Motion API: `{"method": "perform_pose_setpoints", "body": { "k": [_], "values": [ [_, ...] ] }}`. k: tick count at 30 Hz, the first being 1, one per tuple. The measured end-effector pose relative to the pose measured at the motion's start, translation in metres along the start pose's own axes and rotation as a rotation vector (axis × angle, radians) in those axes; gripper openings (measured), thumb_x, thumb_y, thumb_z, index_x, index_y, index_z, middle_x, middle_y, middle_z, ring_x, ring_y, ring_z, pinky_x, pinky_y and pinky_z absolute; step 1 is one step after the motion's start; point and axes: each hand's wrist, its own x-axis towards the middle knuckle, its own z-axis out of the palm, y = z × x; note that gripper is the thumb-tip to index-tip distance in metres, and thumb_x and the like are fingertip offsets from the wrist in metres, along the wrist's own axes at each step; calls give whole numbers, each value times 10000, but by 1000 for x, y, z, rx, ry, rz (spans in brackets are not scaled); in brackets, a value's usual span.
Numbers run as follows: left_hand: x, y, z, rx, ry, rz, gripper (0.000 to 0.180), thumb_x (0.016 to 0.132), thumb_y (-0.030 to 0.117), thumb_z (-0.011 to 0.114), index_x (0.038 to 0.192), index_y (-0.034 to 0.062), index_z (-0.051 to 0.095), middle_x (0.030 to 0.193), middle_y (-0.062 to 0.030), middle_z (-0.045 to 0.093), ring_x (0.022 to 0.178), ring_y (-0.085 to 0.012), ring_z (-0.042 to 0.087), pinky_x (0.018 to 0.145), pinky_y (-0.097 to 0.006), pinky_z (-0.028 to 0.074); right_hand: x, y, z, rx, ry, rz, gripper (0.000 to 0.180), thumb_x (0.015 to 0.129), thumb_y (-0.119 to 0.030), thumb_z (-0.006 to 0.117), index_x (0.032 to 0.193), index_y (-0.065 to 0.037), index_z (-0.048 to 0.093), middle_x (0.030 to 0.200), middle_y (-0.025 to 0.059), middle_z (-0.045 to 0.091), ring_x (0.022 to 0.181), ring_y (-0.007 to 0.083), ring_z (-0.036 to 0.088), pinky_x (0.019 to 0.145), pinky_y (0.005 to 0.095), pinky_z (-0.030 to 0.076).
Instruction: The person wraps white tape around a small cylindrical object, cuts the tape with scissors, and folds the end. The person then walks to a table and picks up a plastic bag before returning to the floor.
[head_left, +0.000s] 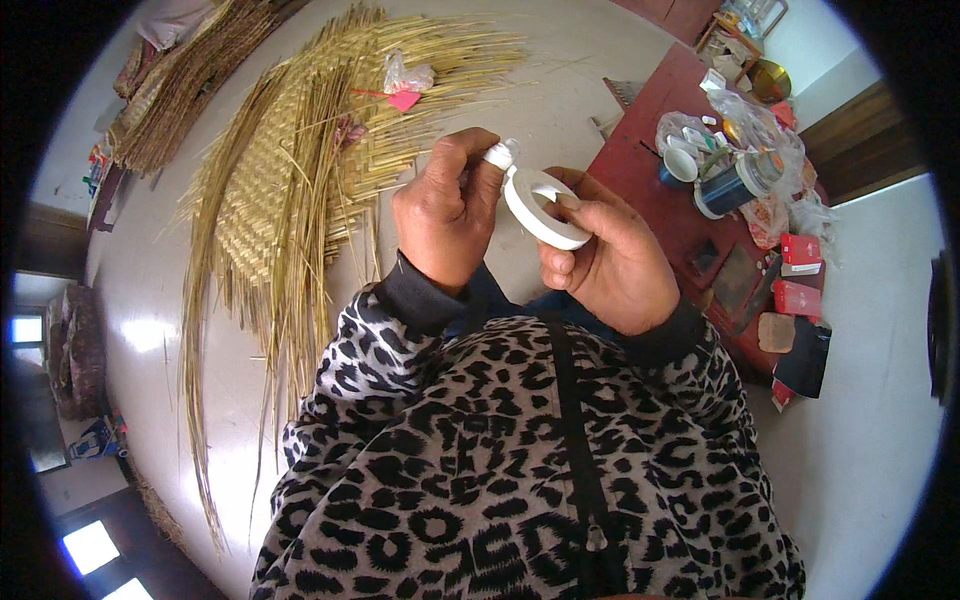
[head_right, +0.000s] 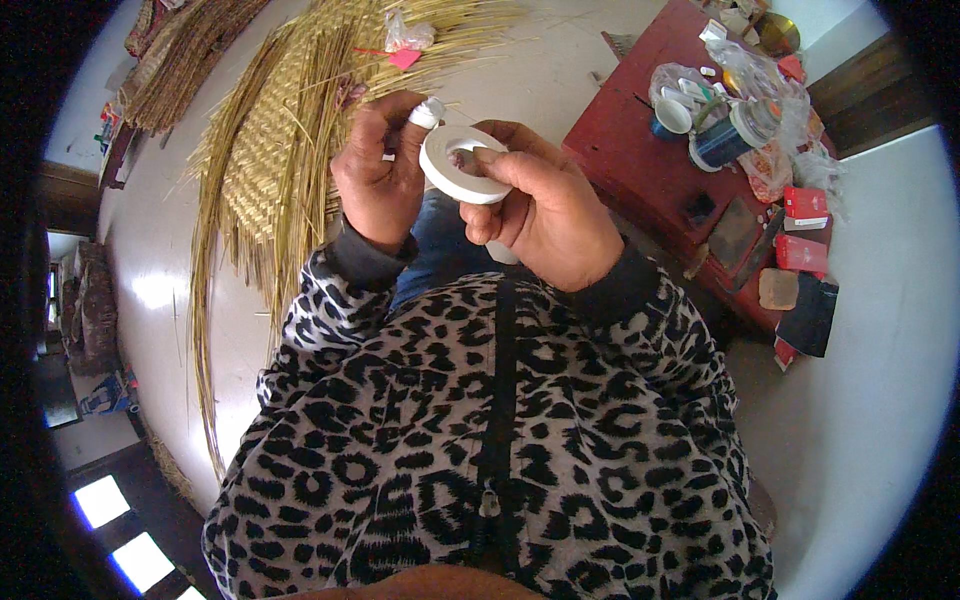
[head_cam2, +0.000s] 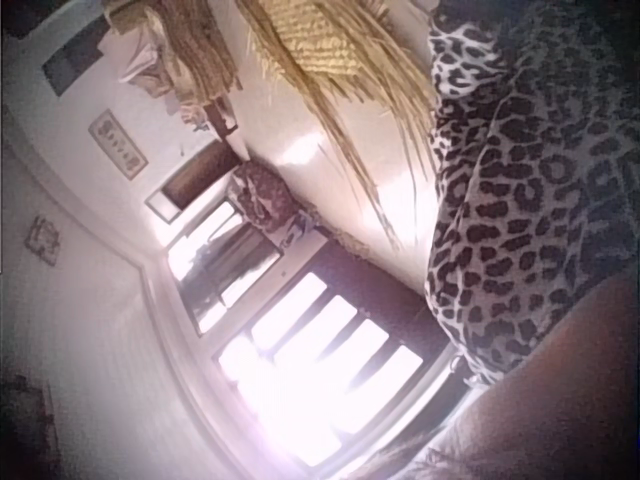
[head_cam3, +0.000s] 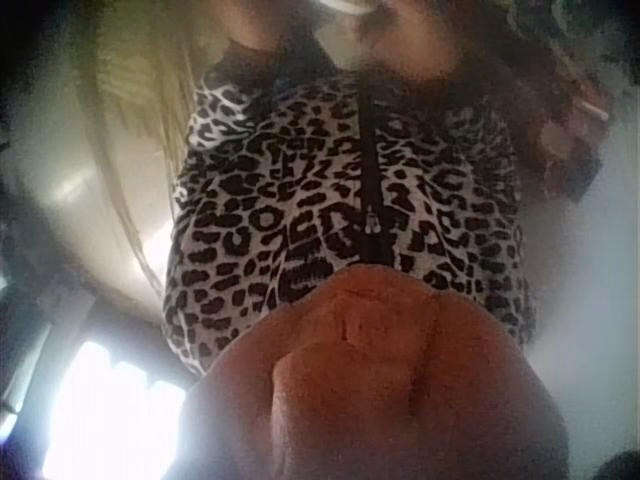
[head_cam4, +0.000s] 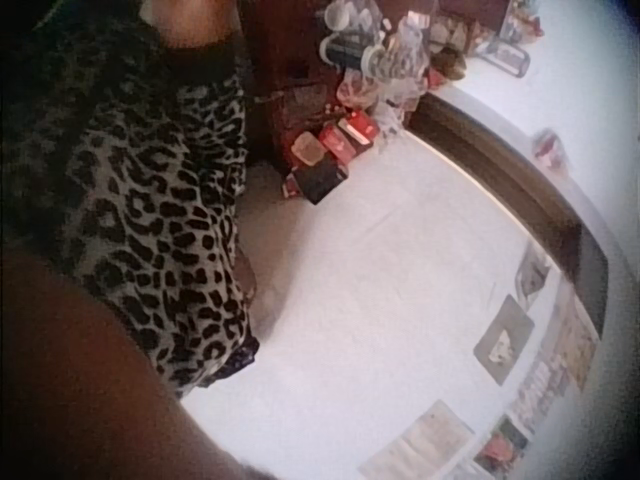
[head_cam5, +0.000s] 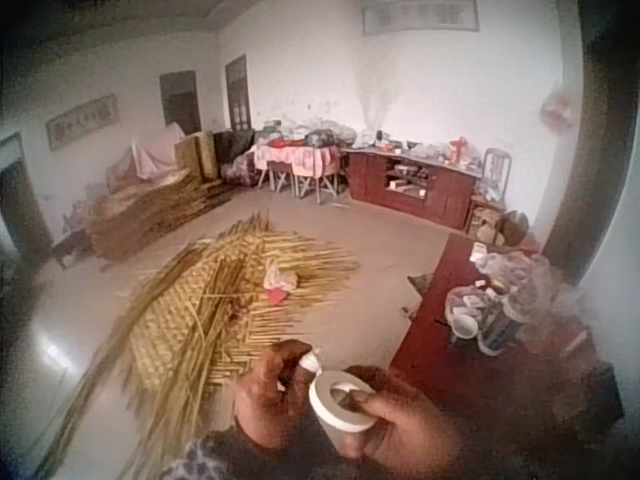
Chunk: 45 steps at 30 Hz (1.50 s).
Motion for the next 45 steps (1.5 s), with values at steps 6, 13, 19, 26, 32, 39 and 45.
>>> {"method": "perform_pose_setpoints", "body": {
  "k": [6,13,19,26,32,39,45],
  "values": [
    [1,1,5,-516,-73,-298,110,985,81,568,1065,6,580,832,-67,682,744,-106,625,647,-240,502,-6,5,-9,48,-3,43,375,963,-184,555,1267,15,464,911,95,618,683,166,610,602,318,500],
    [0,-2,2,-595,-6,-426,101,1002,94,528,1060,18,559,853,-91,677,769,-136,635,679,-262,511,-4,30,-20,4,36,64,369,995,-196,525,1305,-7,457,926,90,631,713,156,627,635,310,528],
    [-1,-2,4,-727,-50,-483,82,995,76,491,1060,50,534,828,-134,644,748,-222,648,634,-320,541,1,46,-16,-91,119,114,372,954,-191,563,1284,-41,480,950,85,658,746,163,668,663,317,564],
    [-13,6,4,-939,-318,-598,109,1005,137,528,1092,90,575,799,-126,598,645,-212,569,559,-297,462,-76,71,-86,-509,325,-65,418,956,-312,619,1239,-22,517,985,93,660,818,170,665,716,315,561],
    [-26,26,18,-1066,-619,-861,215,1014,195,523,1170,47,543,776,-83,552,647,-188,528,582,-307,444,-323,128,-174,-494,1099,180,268,982,-227,586,1156,-26,555,984,89,627,873,152,637,731,305,535],
    [-38,49,33,-1080,-828,-1024,257,1041,243,453,1186,33,489,798,-70,532,681,-181,510,632,-335,462,-426,307,-133,-974,973,666,311,992,-285,514,1208,-72,578,960,201,657,858,317,663,723,455,528],
    [-36,53,34,-1141,-891,-1027,262,1026,242,497,1203,48,498,793,-80,568,680,-189,557,605,-322,497,-363,347,-179,-1295,935,617,376,979,-313,517,1257,-64,566,1005,203,658,899,337,659,786,465,526]
  ]
}}
